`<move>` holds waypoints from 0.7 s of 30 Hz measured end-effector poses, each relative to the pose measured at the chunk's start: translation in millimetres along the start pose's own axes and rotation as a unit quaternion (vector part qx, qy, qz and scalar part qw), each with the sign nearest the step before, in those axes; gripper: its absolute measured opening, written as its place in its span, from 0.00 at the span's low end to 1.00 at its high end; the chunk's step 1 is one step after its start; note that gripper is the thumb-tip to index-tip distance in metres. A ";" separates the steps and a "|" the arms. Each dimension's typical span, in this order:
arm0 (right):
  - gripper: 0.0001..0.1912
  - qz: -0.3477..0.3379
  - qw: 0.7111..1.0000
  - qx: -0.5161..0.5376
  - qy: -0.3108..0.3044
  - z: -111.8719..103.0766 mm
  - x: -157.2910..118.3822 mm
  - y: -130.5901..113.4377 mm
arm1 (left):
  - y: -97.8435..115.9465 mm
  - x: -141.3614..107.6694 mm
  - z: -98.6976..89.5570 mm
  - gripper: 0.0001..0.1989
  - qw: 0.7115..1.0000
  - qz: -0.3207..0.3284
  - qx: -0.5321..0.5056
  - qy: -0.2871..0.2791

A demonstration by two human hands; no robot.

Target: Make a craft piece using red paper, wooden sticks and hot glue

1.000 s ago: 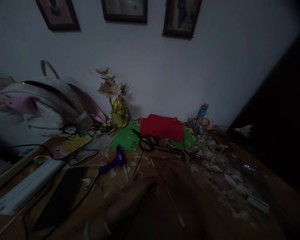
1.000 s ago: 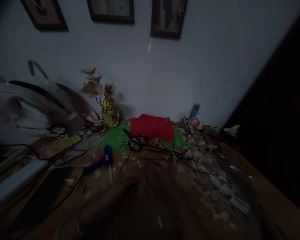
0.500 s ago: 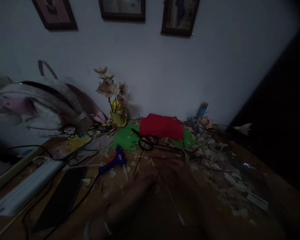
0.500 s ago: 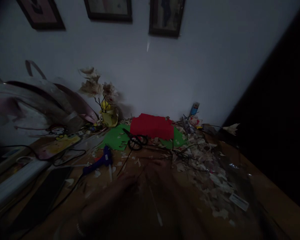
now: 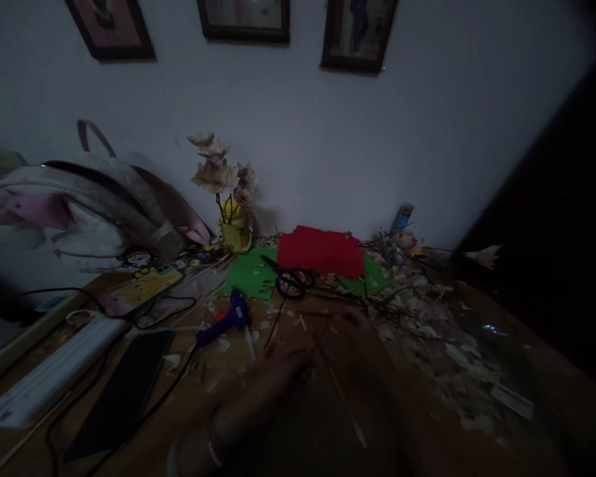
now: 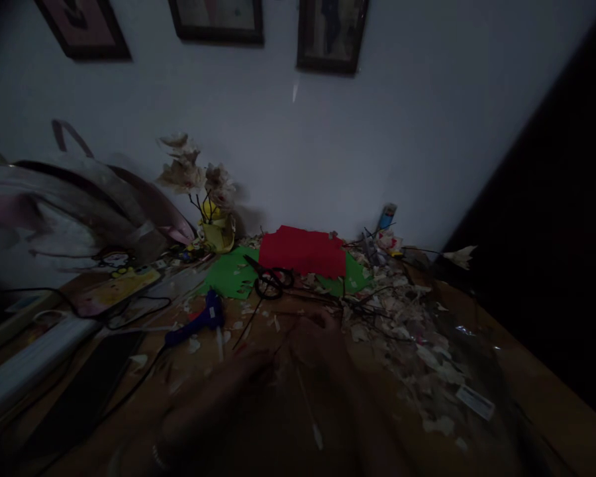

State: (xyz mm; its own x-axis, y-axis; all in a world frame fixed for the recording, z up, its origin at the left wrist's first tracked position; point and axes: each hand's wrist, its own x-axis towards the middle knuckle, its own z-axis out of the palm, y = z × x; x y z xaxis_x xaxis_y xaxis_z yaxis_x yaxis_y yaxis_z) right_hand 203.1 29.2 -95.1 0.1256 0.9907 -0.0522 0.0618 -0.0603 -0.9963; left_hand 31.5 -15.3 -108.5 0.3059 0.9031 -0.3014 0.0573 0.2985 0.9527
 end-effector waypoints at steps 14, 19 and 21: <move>0.11 0.036 0.997 -0.047 -0.041 0.1 -7.5 -14.0 | -0.5 -1.4 0.1 0.11 1.000 0.014 -0.009 -0.011; 0.12 0.041 0.997 -0.039 -0.045 0.6 -4.7 -10.7 | -4.2 0.9 0.4 0.12 1.000 -0.001 -0.006 -0.005; 0.12 0.042 0.997 -0.037 -0.047 -0.1 -3.6 -8.3 | -4.7 1.8 0.0 0.12 1.000 0.017 -0.002 -0.010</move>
State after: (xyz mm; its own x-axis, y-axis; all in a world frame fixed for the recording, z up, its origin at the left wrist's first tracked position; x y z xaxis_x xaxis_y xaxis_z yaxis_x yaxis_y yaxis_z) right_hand 202.2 26.1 -86.6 0.0393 0.9887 -0.1444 0.1292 -0.1483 -0.9805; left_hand 31.8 -15.1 -113.6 0.3261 0.9067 -0.2675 0.0417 0.2688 0.9623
